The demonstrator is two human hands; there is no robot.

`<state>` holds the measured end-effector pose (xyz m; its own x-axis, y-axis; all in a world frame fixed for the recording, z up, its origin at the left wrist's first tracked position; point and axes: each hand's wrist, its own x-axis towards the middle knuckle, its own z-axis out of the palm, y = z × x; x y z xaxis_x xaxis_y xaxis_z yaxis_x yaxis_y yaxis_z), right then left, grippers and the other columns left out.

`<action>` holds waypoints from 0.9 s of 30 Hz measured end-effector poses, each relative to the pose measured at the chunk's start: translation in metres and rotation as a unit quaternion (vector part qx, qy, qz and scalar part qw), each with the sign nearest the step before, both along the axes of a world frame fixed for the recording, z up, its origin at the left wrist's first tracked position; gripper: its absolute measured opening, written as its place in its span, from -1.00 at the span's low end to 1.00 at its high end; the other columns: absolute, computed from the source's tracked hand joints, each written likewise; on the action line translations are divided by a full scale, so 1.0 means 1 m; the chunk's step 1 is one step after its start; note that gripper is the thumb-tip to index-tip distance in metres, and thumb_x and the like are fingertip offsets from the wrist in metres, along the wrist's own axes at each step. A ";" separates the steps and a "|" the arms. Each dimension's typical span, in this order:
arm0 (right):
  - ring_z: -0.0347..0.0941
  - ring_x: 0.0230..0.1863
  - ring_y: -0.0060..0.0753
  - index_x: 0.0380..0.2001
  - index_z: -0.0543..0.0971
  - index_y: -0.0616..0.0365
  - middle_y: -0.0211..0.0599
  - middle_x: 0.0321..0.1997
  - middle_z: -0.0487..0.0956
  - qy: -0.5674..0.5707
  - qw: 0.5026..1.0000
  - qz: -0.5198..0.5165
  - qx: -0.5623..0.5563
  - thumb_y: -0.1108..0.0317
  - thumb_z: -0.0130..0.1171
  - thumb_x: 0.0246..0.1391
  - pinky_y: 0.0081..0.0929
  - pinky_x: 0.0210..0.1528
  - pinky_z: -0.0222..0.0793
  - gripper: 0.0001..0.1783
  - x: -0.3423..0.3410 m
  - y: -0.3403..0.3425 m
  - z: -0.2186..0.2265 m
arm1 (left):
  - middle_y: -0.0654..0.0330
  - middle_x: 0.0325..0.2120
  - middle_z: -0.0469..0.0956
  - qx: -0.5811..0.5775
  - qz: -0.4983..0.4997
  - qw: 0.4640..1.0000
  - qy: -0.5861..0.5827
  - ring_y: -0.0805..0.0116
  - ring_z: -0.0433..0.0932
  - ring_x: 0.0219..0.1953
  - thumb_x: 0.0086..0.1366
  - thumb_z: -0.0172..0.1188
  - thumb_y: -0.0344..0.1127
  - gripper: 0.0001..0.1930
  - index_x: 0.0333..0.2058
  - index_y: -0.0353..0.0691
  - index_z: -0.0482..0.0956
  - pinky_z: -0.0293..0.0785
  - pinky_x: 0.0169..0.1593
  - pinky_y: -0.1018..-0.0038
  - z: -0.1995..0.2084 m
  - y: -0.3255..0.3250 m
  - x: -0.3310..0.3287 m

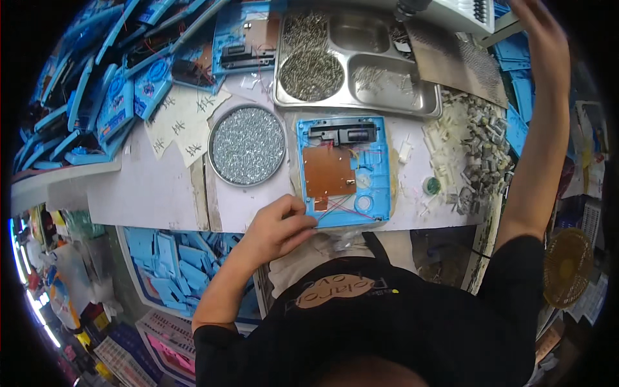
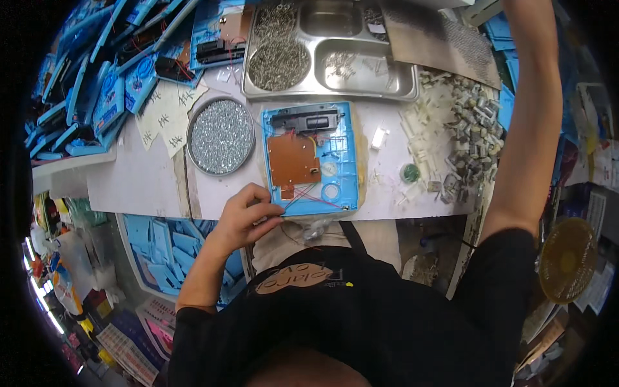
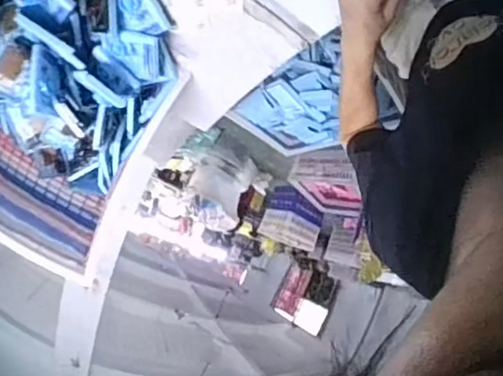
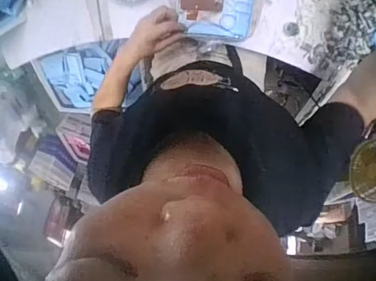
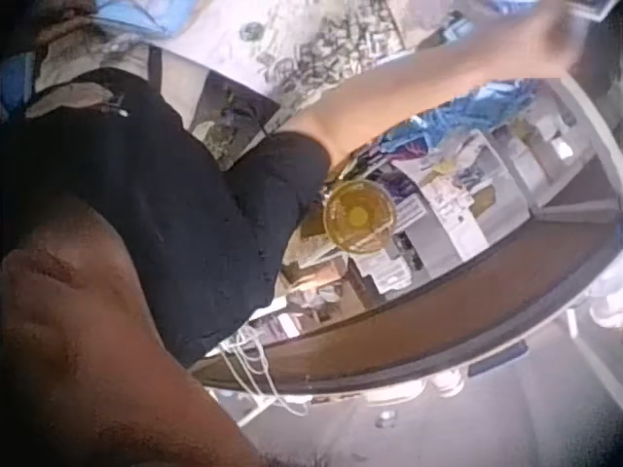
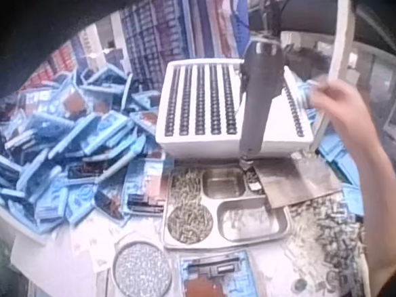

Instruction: Assembling and soldering internal components into a blue plastic electronic device shell.

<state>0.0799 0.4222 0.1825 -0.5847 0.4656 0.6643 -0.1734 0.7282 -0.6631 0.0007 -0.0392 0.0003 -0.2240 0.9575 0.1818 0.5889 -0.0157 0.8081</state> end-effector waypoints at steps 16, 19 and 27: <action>0.44 0.00 -0.14 -0.35 0.66 0.05 -0.45 -0.16 0.61 -0.248 0.914 0.268 0.178 0.36 0.43 -0.14 -0.15 0.10 0.34 -0.78 0.080 -0.194 -0.147 | 0.20 -0.34 0.45 0.004 0.019 1.000 -0.001 0.27 0.51 -0.36 -0.02 0.55 -0.44 -0.68 -0.24 -0.12 0.73 0.46 -0.33 0.41 -0.003 -0.001 0.004; 0.44 0.00 -0.14 -0.34 0.66 0.03 -0.46 -0.17 0.61 -0.260 0.915 0.237 0.196 0.32 0.47 -0.18 -0.14 0.10 0.33 -0.74 0.087 -0.200 -0.145 | 0.18 -0.34 0.46 0.005 0.016 1.000 0.001 0.23 0.53 -0.37 0.03 0.52 -0.42 -0.72 -0.24 -0.14 0.71 0.48 -0.33 0.39 -0.001 0.001 0.003; 0.50 -0.11 -0.13 -0.28 0.67 0.09 -0.31 -0.19 0.65 -0.262 0.953 0.103 0.111 0.41 0.45 -0.11 -0.24 -0.02 0.41 -0.75 0.119 -0.175 -0.134 | 0.18 -0.38 0.45 0.002 -0.031 0.995 0.093 0.20 0.53 -0.37 -0.05 0.56 -0.39 -0.68 -0.26 -0.15 0.72 0.48 -0.33 0.34 0.010 0.009 -0.003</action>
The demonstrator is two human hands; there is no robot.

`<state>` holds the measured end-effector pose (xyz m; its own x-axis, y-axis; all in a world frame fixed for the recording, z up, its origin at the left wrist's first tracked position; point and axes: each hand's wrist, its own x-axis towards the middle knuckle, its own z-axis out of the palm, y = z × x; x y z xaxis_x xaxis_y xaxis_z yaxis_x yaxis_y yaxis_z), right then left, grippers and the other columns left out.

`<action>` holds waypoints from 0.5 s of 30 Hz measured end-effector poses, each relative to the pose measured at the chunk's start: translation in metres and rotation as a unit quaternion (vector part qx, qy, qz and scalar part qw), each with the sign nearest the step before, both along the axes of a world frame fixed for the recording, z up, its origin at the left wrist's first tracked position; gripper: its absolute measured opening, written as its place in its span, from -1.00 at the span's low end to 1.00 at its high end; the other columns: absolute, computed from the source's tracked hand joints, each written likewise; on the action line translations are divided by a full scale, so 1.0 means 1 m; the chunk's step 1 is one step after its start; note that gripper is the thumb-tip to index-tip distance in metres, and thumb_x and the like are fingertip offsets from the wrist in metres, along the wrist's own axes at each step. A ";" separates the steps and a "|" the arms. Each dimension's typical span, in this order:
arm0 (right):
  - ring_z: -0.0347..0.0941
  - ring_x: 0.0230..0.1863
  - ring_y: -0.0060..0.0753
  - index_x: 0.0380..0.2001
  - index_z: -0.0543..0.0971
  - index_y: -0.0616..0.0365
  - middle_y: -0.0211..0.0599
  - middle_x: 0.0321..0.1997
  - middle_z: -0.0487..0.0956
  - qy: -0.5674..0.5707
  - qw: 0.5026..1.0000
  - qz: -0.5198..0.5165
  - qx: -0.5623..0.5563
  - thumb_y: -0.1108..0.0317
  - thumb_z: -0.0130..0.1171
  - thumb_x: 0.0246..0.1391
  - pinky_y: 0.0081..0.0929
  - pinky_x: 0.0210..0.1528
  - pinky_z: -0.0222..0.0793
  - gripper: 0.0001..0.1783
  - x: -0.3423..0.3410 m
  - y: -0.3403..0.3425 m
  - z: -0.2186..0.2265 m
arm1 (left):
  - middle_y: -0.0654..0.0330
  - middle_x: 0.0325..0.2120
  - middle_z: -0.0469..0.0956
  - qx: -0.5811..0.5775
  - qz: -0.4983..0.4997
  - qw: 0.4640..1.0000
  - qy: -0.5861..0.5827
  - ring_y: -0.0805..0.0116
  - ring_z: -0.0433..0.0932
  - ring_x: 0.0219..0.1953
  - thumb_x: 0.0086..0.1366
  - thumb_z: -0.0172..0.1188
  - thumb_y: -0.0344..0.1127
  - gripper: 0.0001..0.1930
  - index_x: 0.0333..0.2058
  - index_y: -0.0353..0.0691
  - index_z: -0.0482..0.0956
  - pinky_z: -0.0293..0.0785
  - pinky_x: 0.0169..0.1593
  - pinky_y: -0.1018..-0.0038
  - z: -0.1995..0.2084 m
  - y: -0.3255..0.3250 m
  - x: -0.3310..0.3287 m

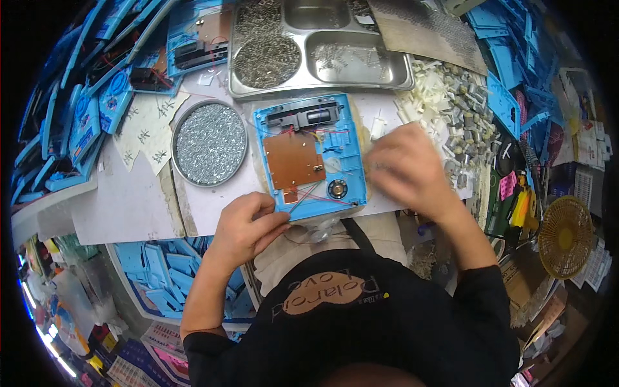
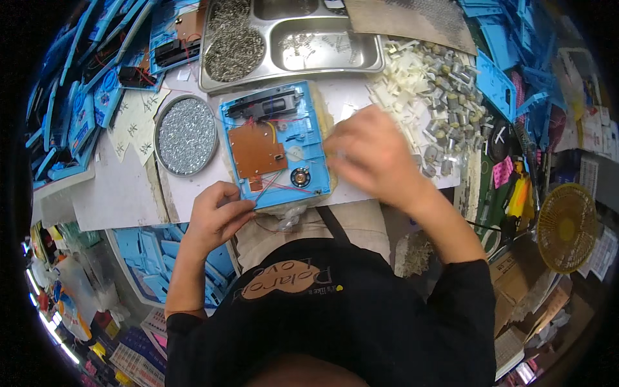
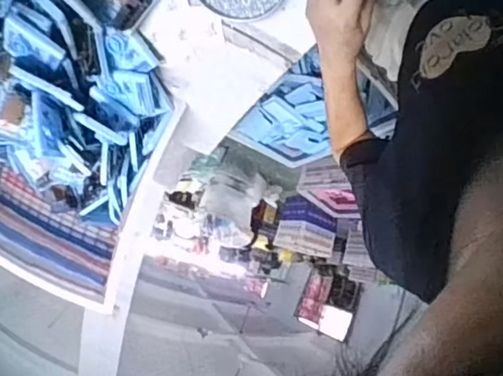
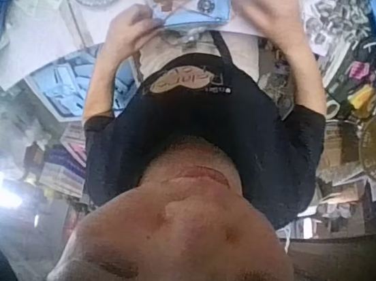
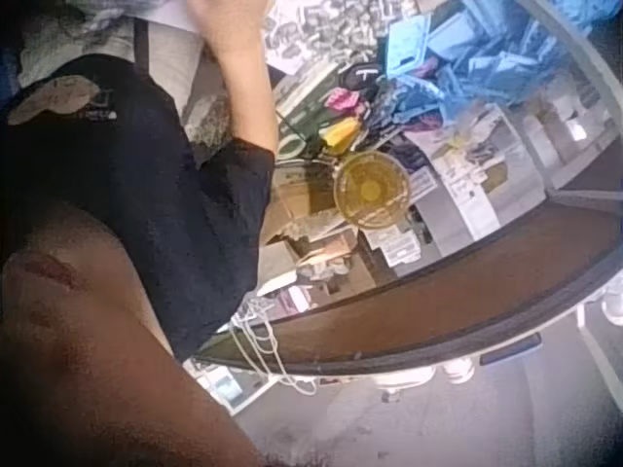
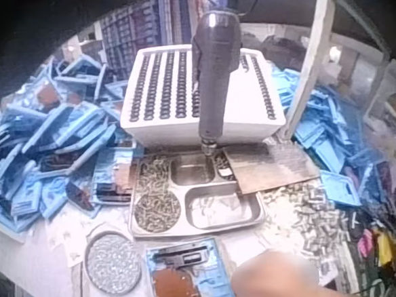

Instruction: Assembling and soldering internal components into a blue plastic electronic device shell.

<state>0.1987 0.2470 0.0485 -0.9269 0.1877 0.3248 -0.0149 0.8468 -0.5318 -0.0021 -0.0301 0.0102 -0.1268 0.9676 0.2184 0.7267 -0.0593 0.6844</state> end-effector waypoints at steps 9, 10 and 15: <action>0.58 -0.26 -0.02 -0.37 0.67 0.21 -0.12 -0.36 0.61 -0.225 0.937 -0.264 0.038 0.31 0.26 -0.04 -0.17 -0.17 0.48 -0.80 0.051 0.054 -0.004 | 0.11 -0.36 0.52 -0.171 -0.066 0.983 -0.011 0.05 0.57 -0.33 0.08 0.46 -0.36 -0.73 -0.21 -0.19 0.68 0.51 -0.26 0.24 0.066 0.035 -0.014; 0.58 -0.26 -0.03 -0.37 0.66 0.21 -0.11 -0.36 0.61 -0.221 0.940 -0.256 0.044 0.30 0.26 -0.03 -0.17 -0.17 0.48 -0.79 0.049 0.057 -0.007 | 0.09 -0.35 0.54 -0.179 -0.079 0.981 -0.012 0.02 0.58 -0.32 0.11 0.44 -0.36 -0.74 -0.21 -0.20 0.67 0.52 -0.24 0.23 0.076 0.043 -0.019; 0.58 -0.38 -0.05 -0.40 0.62 0.23 -0.10 -0.38 0.64 -0.204 0.931 -0.303 0.001 0.34 0.27 -0.03 -0.19 -0.26 0.47 -0.83 0.045 0.062 0.001 | 0.04 -0.37 0.61 -0.055 -0.080 0.993 0.063 -0.04 0.61 -0.26 0.21 0.34 -0.35 -0.86 -0.27 -0.23 0.67 0.53 -0.17 0.17 0.079 0.152 -0.041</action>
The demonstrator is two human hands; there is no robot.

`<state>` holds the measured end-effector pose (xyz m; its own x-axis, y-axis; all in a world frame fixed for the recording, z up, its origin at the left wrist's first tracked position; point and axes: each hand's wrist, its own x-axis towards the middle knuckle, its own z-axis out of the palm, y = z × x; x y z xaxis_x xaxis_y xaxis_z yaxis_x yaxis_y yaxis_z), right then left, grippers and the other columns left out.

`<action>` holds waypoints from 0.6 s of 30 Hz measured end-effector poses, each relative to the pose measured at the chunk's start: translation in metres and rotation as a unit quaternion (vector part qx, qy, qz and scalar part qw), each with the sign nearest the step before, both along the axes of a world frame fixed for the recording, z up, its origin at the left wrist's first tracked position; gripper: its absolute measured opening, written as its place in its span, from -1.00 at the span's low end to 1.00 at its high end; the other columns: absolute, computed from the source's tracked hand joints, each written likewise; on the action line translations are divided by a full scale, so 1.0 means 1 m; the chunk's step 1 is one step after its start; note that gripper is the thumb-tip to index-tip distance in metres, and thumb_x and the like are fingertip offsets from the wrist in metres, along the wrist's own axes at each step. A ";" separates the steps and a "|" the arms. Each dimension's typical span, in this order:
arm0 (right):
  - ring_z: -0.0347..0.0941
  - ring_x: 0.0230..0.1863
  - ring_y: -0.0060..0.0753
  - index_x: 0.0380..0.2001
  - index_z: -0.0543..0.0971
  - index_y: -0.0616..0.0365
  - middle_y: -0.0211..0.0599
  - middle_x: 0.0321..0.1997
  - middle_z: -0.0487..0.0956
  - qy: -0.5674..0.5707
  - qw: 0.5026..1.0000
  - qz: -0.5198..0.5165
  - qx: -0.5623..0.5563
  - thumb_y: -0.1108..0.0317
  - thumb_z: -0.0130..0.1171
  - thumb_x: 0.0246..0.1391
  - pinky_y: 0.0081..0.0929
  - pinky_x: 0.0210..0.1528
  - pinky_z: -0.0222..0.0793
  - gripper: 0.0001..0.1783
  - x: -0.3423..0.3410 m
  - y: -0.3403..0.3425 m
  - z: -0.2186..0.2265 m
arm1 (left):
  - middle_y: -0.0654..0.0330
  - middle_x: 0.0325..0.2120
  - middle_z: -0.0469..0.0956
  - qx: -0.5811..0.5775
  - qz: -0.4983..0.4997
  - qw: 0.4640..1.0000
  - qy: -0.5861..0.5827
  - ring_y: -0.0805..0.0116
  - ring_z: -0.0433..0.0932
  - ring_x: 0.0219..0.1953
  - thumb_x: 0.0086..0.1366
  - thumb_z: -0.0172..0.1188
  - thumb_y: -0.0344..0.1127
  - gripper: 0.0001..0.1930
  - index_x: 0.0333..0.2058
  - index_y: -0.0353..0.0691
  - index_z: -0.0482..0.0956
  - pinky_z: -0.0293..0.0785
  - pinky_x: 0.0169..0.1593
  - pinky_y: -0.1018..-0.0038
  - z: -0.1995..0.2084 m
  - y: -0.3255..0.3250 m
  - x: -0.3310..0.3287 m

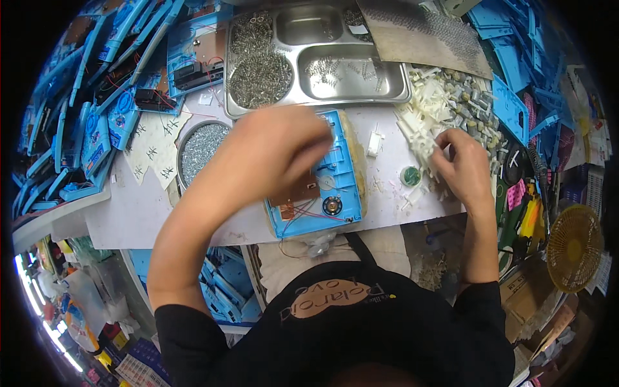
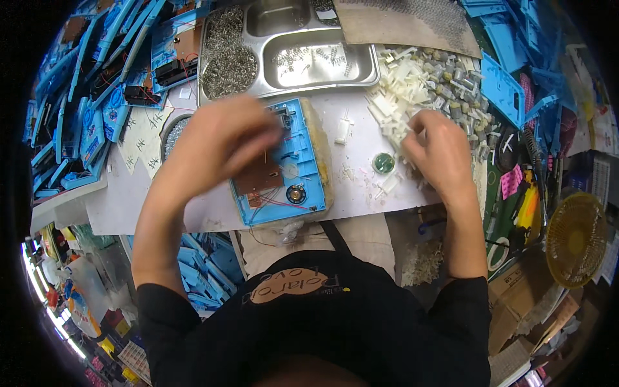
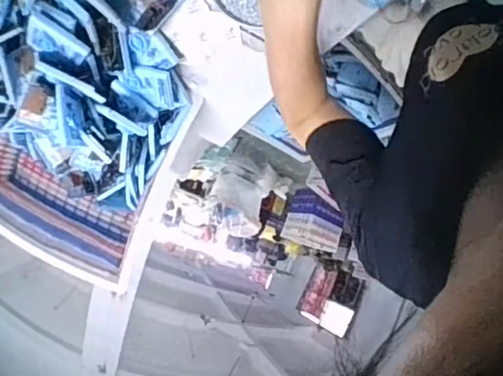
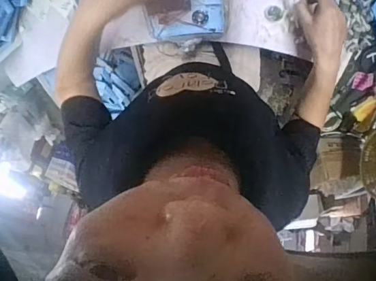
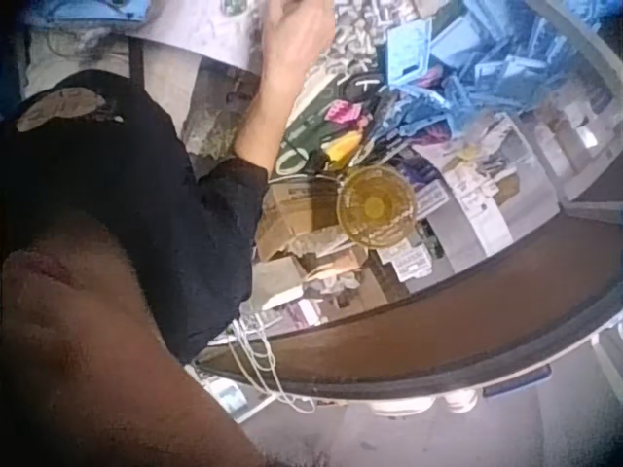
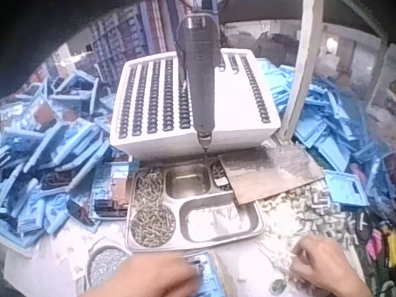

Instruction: Assembling and soldering internal components into a blue plastic electronic device shell.

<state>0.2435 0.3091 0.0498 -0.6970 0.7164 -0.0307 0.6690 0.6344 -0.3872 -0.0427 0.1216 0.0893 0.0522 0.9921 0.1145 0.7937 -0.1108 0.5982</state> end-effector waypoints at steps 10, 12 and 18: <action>0.56 -0.43 -0.38 -0.08 0.63 0.18 -0.19 -0.35 0.62 0.168 0.985 -0.036 0.010 0.52 0.21 0.01 -0.49 -0.33 0.45 -0.66 0.008 0.015 0.008 | -0.05 -0.41 0.67 -0.007 0.031 0.982 0.185 -0.07 0.69 -0.26 0.21 0.27 -0.26 -0.83 -0.35 -0.23 0.69 0.61 -0.12 0.09 -0.071 0.155 0.028; 0.55 -0.39 -0.45 -0.07 0.63 0.19 -0.22 -0.31 0.62 0.203 0.979 -0.018 0.008 0.54 0.21 0.03 -0.56 -0.32 0.43 -0.66 0.010 0.016 0.007 | -0.09 -0.42 0.67 -0.021 0.038 0.976 0.214 -0.10 0.69 -0.27 0.19 0.27 -0.29 -0.84 -0.34 -0.26 0.68 0.61 -0.12 0.08 -0.077 0.161 0.031; 0.47 -0.30 -0.73 -0.13 0.64 0.28 -0.46 -0.21 0.64 0.312 0.927 -0.043 -0.204 0.49 0.35 0.14 -0.72 -0.31 0.36 -0.77 0.008 -0.004 0.009 | -0.08 -0.36 0.64 0.086 0.080 0.984 0.135 -0.14 0.64 -0.24 0.14 0.28 -0.41 -0.81 -0.25 -0.29 0.63 0.57 -0.13 0.04 -0.051 0.123 0.025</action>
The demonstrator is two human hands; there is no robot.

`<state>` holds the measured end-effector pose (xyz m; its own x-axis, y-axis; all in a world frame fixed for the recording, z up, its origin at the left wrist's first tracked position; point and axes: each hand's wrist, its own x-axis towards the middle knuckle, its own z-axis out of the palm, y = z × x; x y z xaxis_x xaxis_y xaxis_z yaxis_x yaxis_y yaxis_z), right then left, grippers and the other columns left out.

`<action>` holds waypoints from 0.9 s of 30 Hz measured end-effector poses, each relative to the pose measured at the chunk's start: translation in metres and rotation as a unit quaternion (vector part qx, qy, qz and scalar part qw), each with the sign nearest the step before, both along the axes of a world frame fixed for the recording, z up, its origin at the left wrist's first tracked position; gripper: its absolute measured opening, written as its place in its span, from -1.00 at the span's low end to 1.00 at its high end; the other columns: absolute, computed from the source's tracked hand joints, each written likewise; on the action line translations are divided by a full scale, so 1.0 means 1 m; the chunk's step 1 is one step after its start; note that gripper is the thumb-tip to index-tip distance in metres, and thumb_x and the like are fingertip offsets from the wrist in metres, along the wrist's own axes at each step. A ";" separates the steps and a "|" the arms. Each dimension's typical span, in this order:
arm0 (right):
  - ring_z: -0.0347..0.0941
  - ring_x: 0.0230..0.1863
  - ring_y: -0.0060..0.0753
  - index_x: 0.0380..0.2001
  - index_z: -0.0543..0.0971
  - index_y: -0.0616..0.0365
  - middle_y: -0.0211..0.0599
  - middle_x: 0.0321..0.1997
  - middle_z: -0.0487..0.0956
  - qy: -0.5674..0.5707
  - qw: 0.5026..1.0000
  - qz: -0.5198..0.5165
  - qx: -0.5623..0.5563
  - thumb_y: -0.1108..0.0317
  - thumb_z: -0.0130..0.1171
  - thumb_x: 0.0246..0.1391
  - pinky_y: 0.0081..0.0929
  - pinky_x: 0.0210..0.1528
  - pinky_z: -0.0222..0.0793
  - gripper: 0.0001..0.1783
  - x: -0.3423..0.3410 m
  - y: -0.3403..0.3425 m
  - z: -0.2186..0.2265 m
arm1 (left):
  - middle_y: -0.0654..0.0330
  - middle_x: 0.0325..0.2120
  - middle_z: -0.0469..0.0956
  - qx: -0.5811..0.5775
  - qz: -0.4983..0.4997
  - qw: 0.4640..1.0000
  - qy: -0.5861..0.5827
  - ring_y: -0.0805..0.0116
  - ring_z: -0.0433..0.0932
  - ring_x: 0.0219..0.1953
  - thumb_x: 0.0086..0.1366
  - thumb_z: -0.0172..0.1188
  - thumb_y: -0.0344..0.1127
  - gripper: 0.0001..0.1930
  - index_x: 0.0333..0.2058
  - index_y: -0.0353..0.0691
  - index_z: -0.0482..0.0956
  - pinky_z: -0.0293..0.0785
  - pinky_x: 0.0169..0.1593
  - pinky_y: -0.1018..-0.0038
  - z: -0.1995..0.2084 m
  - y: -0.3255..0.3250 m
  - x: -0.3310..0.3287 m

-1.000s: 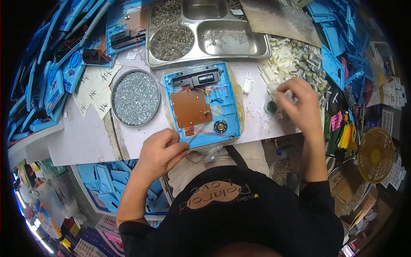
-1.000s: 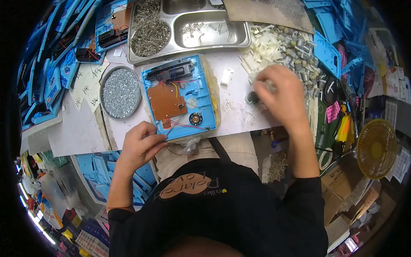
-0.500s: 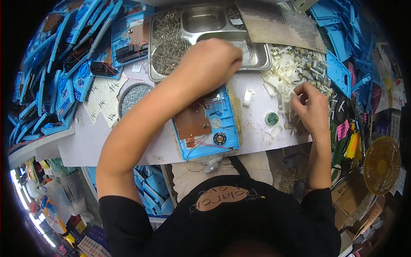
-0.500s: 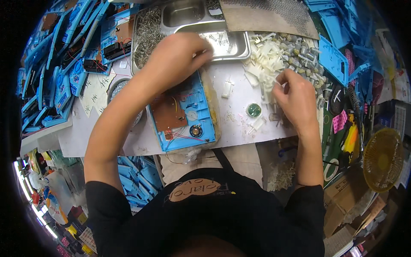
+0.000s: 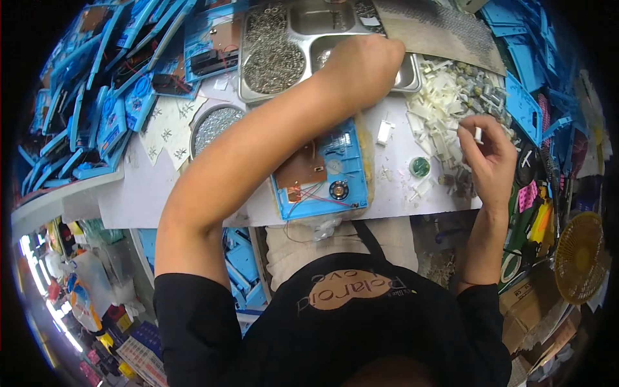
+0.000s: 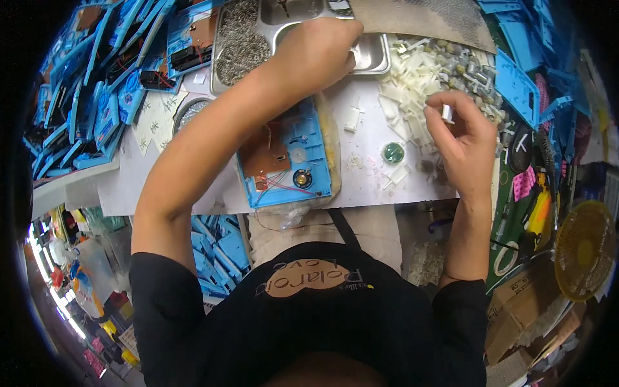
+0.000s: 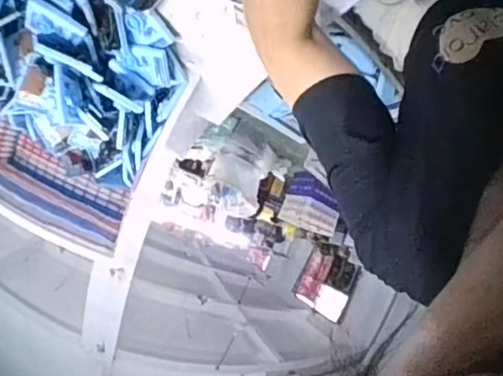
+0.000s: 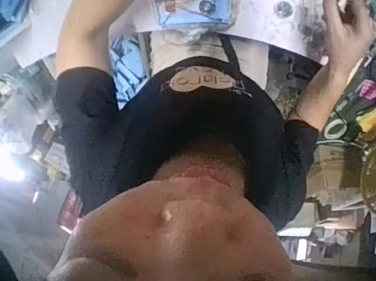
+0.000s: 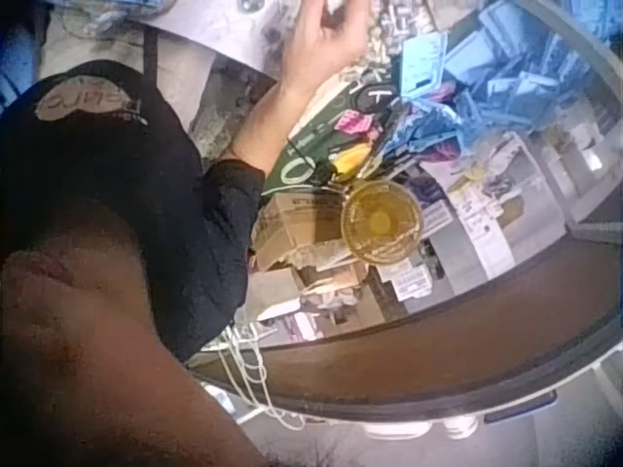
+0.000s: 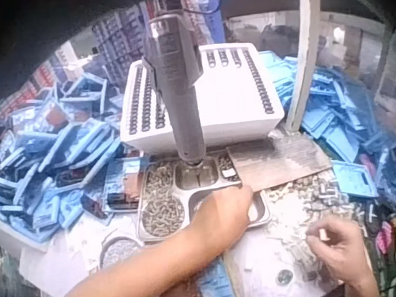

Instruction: Assembling and soldering internal components into a blue plastic electronic device shell.

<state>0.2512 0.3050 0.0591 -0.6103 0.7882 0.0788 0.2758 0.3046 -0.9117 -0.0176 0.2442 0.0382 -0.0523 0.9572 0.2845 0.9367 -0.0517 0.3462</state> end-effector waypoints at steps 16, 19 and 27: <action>0.62 -0.40 -0.23 -0.08 0.68 0.23 -0.19 -0.30 0.70 0.075 0.936 0.344 0.023 0.49 0.45 -0.04 -0.41 -0.32 0.52 -0.61 -0.036 -0.093 0.013 | 0.18 -0.25 0.59 -0.057 0.119 0.466 -0.875 0.49 0.57 -0.30 0.50 0.14 -0.40 -0.74 0.06 -0.39 0.56 0.56 -0.22 0.53 0.010 -0.237 0.083; 0.56 -0.43 -0.22 -0.08 0.68 0.23 -0.21 -0.34 0.67 0.057 0.922 0.371 0.092 0.51 0.44 -0.06 -0.38 -0.36 0.49 -0.60 -0.038 -0.090 0.016 | 0.21 -0.32 0.57 -0.082 0.132 0.505 -0.849 0.48 0.55 -0.36 0.49 0.13 -0.40 -0.76 0.04 -0.38 0.58 0.49 -0.31 0.53 0.008 -0.236 0.083; 0.64 -0.28 -0.18 0.00 0.62 0.24 -0.18 -0.20 0.67 0.025 0.886 0.456 0.073 0.54 0.34 0.04 -0.38 -0.20 0.57 -0.60 -0.025 -0.072 0.002 | 0.20 -0.45 0.59 -0.159 0.010 0.847 -0.507 0.43 0.60 -0.43 0.44 0.20 -0.39 -0.82 -0.07 -0.34 0.63 0.47 -0.37 0.50 0.029 -0.214 0.057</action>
